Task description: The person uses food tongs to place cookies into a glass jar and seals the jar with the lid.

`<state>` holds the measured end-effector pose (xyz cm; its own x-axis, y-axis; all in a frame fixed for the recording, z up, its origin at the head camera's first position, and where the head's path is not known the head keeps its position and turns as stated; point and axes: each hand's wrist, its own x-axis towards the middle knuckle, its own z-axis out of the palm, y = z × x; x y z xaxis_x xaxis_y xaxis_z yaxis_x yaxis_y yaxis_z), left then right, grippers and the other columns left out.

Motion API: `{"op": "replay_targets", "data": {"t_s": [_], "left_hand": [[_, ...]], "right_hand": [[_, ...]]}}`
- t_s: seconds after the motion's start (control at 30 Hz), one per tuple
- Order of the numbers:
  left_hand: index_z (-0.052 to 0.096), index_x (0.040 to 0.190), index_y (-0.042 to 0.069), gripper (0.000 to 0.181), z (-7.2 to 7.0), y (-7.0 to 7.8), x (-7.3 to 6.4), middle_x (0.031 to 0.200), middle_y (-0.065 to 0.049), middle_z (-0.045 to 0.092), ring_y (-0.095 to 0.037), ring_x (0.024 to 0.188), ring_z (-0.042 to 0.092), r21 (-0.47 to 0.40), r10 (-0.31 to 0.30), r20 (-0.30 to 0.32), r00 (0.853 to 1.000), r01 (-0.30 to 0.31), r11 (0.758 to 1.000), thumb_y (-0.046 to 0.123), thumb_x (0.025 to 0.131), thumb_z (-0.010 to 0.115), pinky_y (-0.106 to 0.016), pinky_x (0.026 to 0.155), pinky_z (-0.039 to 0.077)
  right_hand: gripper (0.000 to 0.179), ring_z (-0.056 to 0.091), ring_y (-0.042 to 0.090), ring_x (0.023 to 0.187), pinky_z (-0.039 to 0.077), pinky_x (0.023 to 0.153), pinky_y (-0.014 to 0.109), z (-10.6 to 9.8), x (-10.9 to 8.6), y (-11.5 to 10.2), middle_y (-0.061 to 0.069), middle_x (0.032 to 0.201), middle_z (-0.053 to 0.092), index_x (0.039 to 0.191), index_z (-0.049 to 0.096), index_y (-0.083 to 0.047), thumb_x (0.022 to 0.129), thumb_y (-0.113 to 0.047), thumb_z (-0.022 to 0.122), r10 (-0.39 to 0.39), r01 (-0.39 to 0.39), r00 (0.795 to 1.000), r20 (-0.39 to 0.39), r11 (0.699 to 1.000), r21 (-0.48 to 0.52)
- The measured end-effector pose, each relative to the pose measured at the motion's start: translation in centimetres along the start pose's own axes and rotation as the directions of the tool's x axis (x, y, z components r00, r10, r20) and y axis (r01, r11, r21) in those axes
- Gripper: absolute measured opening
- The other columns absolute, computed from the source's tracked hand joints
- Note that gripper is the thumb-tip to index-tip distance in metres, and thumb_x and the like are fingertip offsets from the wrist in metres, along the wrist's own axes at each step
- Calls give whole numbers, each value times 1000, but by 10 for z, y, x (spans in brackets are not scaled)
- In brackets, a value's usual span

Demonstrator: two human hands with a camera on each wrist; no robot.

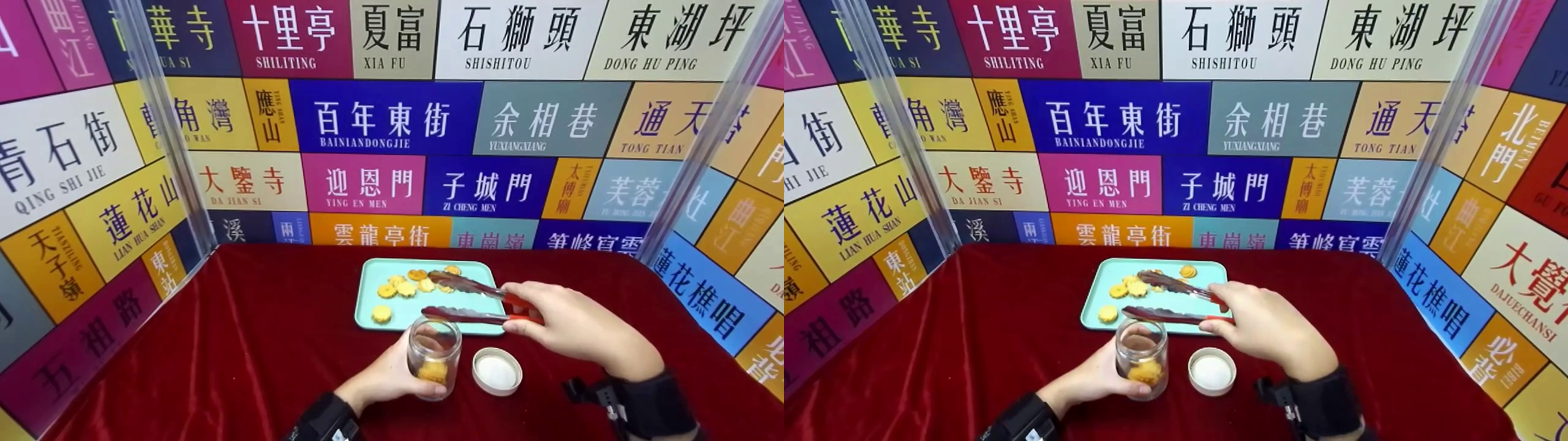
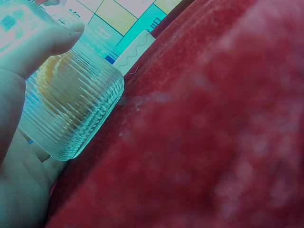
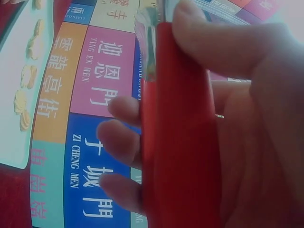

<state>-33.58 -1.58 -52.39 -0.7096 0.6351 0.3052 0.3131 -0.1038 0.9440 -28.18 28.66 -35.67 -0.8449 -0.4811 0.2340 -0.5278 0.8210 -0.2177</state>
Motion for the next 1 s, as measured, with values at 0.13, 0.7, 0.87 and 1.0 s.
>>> {"op": "replay_targets", "data": {"t_s": [0.13, 0.7, 0.87, 1.0], "left_hand": [[43, 151, 17, 90, 0, 1, 0, 140, -14, 63, -20, 127, 63, 8, -10, -5, 1000, 10, 1000, 8, 77, 94, -32, 113, 47], [43, 151, 19, 91, -1, -2, 0, 139, -10, 64, -19, 128, 63, 35, 3, -7, 1000, -2, 999, 12, 76, 95, -34, 113, 48], [43, 150, 17, 90, -1, -2, 0, 139, -13, 64, -20, 127, 63, 39, 4, -8, 1000, -4, 999, 11, 77, 95, -33, 112, 48], [43, 151, 13, 89, -1, -2, 0, 140, -16, 62, -19, 126, 62, 44, -8, -14, 1000, 9, 999, 9, 78, 94, -32, 111, 48]], "right_hand": [[53, 60, 10, 93, 54, 82, 40, 1, 1, 2, -3, 114, 70, 143, 64, -14, 101, -46, 72, 36, -36, 999, 5, 999, 3], [59, 70, 31, 113, 56, 96, 57, 39, 17, 47, 12, 125, 73, 138, 67, -3, 101, -48, 72, 68, -69, 998, -20, 995, -68], [54, 69, 24, 100, 57, 88, 52, 63, 25, 55, 6, 112, 73, 130, 71, -5, 99, -49, 74, 63, -64, 998, -19, 994, -90], [59, 69, 23, 97, 58, 85, 49, 82, 32, 53, 6, 112, 74, 130, 71, -8, 99, -57, 70, 45, -48, 999, -30, 993, -110]]}}
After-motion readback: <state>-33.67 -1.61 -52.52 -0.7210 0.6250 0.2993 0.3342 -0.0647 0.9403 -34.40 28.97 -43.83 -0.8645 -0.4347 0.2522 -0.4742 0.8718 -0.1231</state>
